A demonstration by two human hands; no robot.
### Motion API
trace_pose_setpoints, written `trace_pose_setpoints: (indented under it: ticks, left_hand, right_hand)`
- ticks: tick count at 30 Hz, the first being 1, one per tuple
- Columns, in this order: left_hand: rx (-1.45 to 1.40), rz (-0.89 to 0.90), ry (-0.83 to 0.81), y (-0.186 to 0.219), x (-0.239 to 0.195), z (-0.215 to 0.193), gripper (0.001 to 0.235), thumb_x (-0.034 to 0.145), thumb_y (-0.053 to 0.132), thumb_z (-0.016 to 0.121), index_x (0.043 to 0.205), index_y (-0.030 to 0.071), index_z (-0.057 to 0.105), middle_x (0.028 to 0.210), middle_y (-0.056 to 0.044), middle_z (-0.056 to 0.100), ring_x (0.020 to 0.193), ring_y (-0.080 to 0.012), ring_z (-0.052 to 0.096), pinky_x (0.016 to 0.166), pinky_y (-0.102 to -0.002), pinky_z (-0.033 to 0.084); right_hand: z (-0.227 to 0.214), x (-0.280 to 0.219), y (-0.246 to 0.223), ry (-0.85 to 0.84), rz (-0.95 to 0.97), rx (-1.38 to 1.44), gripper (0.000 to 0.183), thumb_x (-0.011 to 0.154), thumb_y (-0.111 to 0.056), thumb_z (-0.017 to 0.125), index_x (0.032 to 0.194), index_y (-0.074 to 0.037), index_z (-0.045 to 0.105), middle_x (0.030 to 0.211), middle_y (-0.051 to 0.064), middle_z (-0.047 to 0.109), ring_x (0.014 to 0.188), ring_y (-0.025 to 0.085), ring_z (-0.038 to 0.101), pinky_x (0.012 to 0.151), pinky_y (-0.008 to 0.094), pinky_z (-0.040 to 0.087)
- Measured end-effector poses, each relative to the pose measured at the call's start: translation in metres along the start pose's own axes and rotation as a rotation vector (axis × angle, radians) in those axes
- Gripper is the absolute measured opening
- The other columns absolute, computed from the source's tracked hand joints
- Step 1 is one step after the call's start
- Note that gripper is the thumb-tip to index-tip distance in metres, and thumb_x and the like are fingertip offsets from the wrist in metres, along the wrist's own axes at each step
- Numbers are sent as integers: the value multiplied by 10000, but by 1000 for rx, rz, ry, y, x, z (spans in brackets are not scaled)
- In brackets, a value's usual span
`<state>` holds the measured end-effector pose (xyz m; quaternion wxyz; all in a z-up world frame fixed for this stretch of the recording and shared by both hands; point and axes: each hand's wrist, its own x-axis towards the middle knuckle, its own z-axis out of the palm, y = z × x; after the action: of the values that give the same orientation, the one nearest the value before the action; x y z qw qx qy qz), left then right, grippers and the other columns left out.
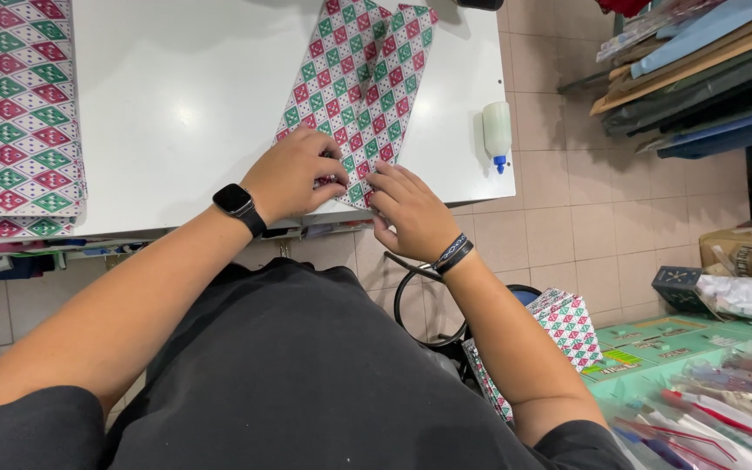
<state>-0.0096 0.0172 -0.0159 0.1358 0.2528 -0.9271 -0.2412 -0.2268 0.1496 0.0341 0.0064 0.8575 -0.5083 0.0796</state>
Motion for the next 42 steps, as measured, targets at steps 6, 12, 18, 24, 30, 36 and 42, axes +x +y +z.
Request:
trace_pose_setpoints:
  ticks: [6,12,18,24,30,36,42]
  left_hand:
    - [46,-76,16,-7,-5,-10,157,971,356,716,1071,249,773,1232,-37,668,1337,-298,553,1229,-490,294]
    - [33,-107,2,-3,-5,-20,181,981,340,708,1092,215,776,1251,-78,669,1341,-329,548,1236,-501,274]
    - [20,-108,7,-5,-5,-18,175,979,329,709,1099,222,776,1257,-72,671,1345,-335,546,1237,-509,265]
    - [1,-98,17,-5,-6,-19,179,975,320,710,1093,203,776,1255,-91,671,1348,-355,538,1244,-513,255]
    - [-2,-88,21,-5,-6,-20,171,972,316,716,1083,201,779,1247,-98,679,1337,-360,545,1240,-516,259]
    - [-3,-102,28,-7,-6,-16,164,957,309,728,1075,208,781,1232,-92,678,1336,-368,546,1231,-525,272]
    - [22,-128,43,-1,-8,-15,160,963,296,725,1089,213,779,1221,-84,675,1324,-365,547,1214,-531,289]
  right_hand:
    - [-2,6,13,26,65,44,315,859,-178,688,1166,-129,639,1422,115,607,1427,281,480,1183,448,369]
    - [8,8,19,35,4,70,320,839,-184,699,1158,-179,685,1417,74,620,1426,261,484,1179,449,375]
    - [9,10,23,27,10,88,224,812,-159,657,1029,-196,697,1362,44,647,1401,248,509,1172,455,387]
    - [11,11,23,102,23,93,254,830,-131,637,1080,-170,658,1296,61,658,1343,240,558,1134,432,424]
    - [20,4,32,210,-8,30,141,871,-202,653,1010,-195,672,1079,-5,663,1084,191,647,972,364,503]
    - [16,2,-5,303,-1,-20,85,887,-229,648,945,-201,703,683,-20,552,634,169,597,660,299,522]
    - [12,-2,19,258,111,39,262,871,-112,640,1113,-156,728,869,26,636,773,206,626,711,321,524]
